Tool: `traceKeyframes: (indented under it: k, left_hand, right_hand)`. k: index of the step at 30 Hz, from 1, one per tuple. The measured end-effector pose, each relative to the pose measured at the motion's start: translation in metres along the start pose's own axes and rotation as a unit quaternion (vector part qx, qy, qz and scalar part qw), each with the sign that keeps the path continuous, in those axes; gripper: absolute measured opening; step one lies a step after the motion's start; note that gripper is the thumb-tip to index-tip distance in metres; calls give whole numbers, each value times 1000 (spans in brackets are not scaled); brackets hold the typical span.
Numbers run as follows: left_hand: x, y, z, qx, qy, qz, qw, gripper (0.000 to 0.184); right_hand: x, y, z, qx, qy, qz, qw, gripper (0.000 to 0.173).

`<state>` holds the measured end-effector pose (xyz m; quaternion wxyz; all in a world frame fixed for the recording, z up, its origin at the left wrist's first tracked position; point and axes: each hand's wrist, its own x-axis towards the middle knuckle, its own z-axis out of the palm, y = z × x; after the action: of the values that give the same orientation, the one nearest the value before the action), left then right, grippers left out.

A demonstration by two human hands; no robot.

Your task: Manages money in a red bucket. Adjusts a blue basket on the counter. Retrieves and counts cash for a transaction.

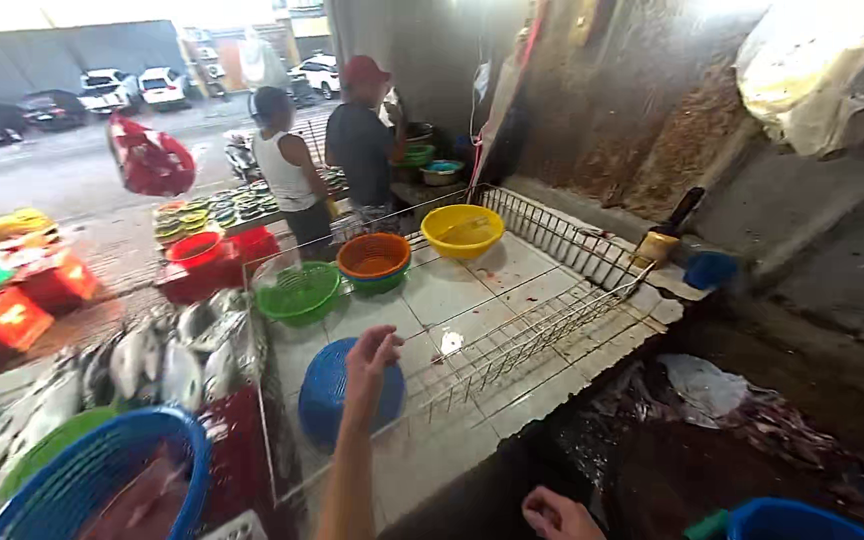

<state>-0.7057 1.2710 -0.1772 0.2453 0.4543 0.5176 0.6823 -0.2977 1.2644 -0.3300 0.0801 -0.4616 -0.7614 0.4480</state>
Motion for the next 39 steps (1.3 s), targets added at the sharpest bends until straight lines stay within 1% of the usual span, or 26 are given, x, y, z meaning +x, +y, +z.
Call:
traceKeyframes:
  k: [1, 2, 4, 5, 7, 9, 10, 11, 13, 14, 15, 17, 20, 22, 24, 25, 28, 30, 31, 32, 33, 34, 35, 36, 37, 39]
  left_hand:
    - [15, -5, -9, 73, -13, 10, 997, 33]
    - [28, -10, -16, 172, -21, 16, 985, 42]
    - [53, -29, -28, 339, -28, 30, 940, 63]
    - [60, -45, -34, 387, -25, 52, 920, 67]
    - [65, -79, -45, 431, -4, 108, 896, 71]
    - [63, -92, -52, 446, 29, 140, 884, 86]
    - [61, -89, -51, 454, 62, 160, 874, 94]
    - [59, -84, -50, 465, 114, 193, 857, 97]
    - [59, -72, -51, 484, 217, 253, 809, 98]
    - [63, -66, -54, 492, 251, 270, 789, 99]
    - [63, -63, -58, 499, 267, 274, 778, 102]
    - [61, -62, -62, 497, 253, 256, 789, 107]
    - [61, -59, -61, 478, 160, 203, 839, 105]
    - [63, -61, -55, 464, 81, 167, 866, 106]
    - [61, -66, -47, 419, 19, 135, 898, 101]
    - [60, -67, -44, 390, -3, 102, 915, 99]
    - [66, -62, -42, 255, -75, -48, 963, 96]
    - [78, -55, -45, 200, -117, -90, 969, 92]
    - [83, -53, -47, 208, -130, -86, 966, 91]
    - [86, -52, -49, 238, -125, -65, 961, 90]
    - [85, -53, -50, 279, -94, -29, 955, 93]
    - [83, -56, -50, 327, -50, 15, 944, 102]
    - [82, -59, -51, 379, -4, 68, 923, 114]
    - [85, -56, -53, 431, 42, 120, 894, 122]
    - [90, -45, -55, 480, 95, 173, 855, 124]
    - [107, -1, -60, 538, 198, 282, 770, 110]
  right_hand:
    - [23, -19, -6, -7, 27, -29, 999, 30]
    - [46, -35, -11, -15, 62, -61, 996, 28]
    - [86, -66, -20, -25, 142, -126, 981, 27]
    - [103, -82, -24, -29, 175, -151, 972, 27]
    - [130, -113, -30, -22, 229, -190, 955, 28]
    - [155, -141, -33, -22, 283, -227, 932, 28]
    - [167, -153, -32, -29, 306, -249, 918, 28]
    - [178, -163, -31, -41, 322, -269, 907, 30]
    - [201, -177, -22, -80, 334, -299, 890, 34]
    - [213, -184, -16, -102, 335, -312, 883, 36]
    - [224, -187, -8, -122, 330, -323, 879, 36]
    - [239, -187, 6, -156, 316, -338, 873, 36]
    - [249, -187, 12, -178, 319, -334, 869, 38]
    - [248, -186, 10, -173, 302, -297, 889, 40]
    - [246, -189, 5, -187, 258, -247, 915, 41]
    - [247, -191, 3, -199, 242, -232, 921, 40]
    - [247, -192, 2, -217, 192, -195, 937, 40]
    - [247, -194, -1, -222, 167, -173, 945, 41]
    - [246, -194, -2, -221, 162, -165, 947, 42]
    - [245, -194, -2, -220, 160, -161, 949, 42]
    - [244, -193, -2, -217, 162, -163, 949, 42]
    - [244, -192, -1, -215, 166, -166, 948, 42]
    - [244, -193, -2, -214, 165, -166, 948, 42]
    - [245, -193, -2, -211, 164, -166, 949, 43]
    - [246, -193, -3, -209, 163, -167, 950, 43]
    - [249, -194, -3, -210, 161, -163, 951, 43]
